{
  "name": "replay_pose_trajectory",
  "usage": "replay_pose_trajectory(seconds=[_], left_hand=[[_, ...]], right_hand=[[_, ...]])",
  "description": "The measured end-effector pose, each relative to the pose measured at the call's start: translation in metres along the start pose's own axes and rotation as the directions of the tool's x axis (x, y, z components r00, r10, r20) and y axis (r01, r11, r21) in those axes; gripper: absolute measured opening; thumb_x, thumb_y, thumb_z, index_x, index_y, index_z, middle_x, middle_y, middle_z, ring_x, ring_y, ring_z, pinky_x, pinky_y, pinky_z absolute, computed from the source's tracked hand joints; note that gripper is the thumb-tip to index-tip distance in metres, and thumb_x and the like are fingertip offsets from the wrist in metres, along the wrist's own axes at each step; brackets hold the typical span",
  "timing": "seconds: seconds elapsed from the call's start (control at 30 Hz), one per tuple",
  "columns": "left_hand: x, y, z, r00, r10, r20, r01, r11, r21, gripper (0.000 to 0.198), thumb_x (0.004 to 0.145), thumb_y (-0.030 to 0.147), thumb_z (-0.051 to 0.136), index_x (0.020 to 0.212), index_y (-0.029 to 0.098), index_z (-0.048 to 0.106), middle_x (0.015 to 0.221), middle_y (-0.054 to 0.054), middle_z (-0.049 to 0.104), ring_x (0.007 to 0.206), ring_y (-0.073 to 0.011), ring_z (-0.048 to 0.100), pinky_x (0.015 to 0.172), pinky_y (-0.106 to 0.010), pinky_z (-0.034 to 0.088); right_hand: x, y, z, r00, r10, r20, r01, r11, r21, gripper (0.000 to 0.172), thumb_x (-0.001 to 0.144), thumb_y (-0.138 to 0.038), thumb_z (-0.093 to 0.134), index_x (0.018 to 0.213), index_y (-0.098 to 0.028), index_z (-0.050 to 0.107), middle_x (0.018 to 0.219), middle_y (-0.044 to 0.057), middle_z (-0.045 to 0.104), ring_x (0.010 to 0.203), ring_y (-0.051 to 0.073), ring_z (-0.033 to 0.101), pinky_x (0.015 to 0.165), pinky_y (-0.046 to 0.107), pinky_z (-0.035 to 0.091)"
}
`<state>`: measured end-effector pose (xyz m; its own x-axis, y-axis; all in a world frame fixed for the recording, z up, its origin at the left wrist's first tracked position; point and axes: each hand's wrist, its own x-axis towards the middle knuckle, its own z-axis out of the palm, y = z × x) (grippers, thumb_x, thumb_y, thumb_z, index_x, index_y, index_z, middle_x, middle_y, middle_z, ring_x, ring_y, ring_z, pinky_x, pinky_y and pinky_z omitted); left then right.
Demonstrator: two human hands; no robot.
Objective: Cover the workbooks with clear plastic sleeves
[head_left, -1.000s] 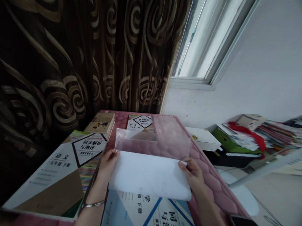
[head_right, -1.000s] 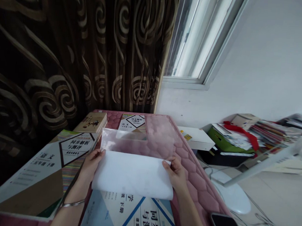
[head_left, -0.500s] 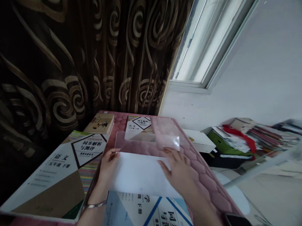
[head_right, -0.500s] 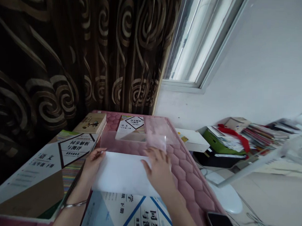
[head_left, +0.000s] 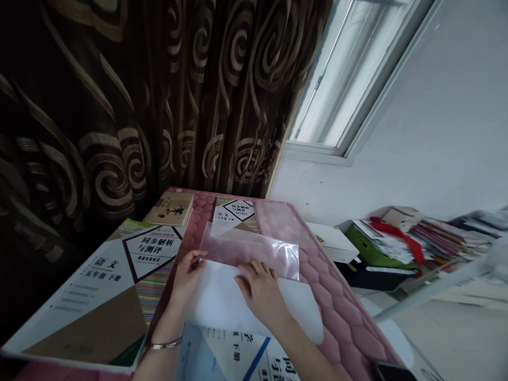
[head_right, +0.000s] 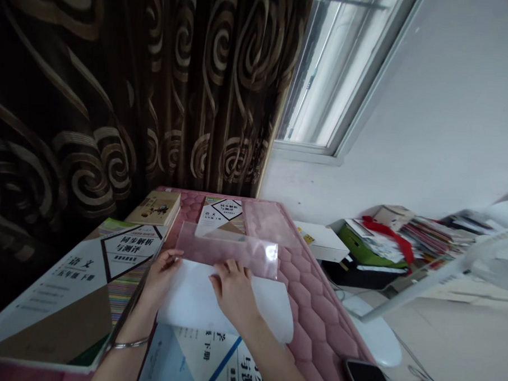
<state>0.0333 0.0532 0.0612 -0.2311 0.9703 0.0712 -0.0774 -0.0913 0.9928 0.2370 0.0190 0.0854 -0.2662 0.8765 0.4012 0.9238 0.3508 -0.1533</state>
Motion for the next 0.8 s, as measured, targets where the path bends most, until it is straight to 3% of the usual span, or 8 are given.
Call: replay_pose_trajectory(seconds=[0.27, 0.53, 0.7, 0.8], left_hand=[[0.001, 0.005, 0.002, 0.996, 0.080, -0.036, -0.078, 0.996, 0.050, 0.023, 0.062, 0.030, 0.065, 0.083, 0.020, 0.065, 0.080, -0.003, 0.070, 0.078, -0.0190, 0.063, 0.071, -0.028, 0.046], [0.003, 0.000, -0.001, 0.996, 0.076, -0.035, -0.073, 0.995, 0.068, 0.027, 0.065, 0.030, 0.064, 0.089, 0.019, 0.065, 0.083, -0.002, 0.070, 0.080, -0.0185, 0.064, 0.072, -0.028, 0.046], [0.005, -0.001, -0.002, 0.993, 0.111, -0.034, -0.108, 0.990, 0.090, 0.023, 0.065, 0.027, 0.062, 0.086, 0.019, 0.063, 0.086, -0.003, 0.071, 0.083, -0.0186, 0.064, 0.075, -0.028, 0.047], [0.004, 0.001, -0.002, 1.000, 0.028, 0.005, -0.029, 0.998, 0.055, 0.023, 0.062, 0.023, 0.061, 0.084, 0.019, 0.058, 0.083, -0.002, 0.072, 0.080, -0.0184, 0.066, 0.072, -0.028, 0.048]], right_hand=[[-0.010, -0.005, 0.007, 0.999, -0.034, 0.002, 0.034, 0.998, 0.046, 0.035, 0.099, -0.028, 0.043, 0.132, -0.026, 0.055, 0.125, 0.007, 0.065, 0.107, 0.025, 0.055, 0.088, 0.041, 0.038], [-0.012, -0.009, 0.014, 0.999, -0.049, -0.002, 0.049, 0.996, -0.073, 0.043, 0.100, -0.030, 0.040, 0.142, -0.025, 0.047, 0.149, 0.008, 0.046, 0.118, 0.027, 0.050, 0.092, 0.043, 0.039], [-0.014, -0.010, 0.017, 0.999, -0.020, -0.026, 0.019, 0.998, -0.062, 0.041, 0.099, -0.031, 0.042, 0.139, -0.025, 0.051, 0.146, 0.009, 0.049, 0.121, 0.028, 0.047, 0.094, 0.045, 0.039], [-0.016, -0.010, 0.016, 1.000, -0.020, -0.001, 0.020, 1.000, -0.011, 0.040, 0.099, -0.032, 0.043, 0.137, -0.027, 0.052, 0.139, 0.009, 0.055, 0.119, 0.027, 0.048, 0.094, 0.044, 0.040]])
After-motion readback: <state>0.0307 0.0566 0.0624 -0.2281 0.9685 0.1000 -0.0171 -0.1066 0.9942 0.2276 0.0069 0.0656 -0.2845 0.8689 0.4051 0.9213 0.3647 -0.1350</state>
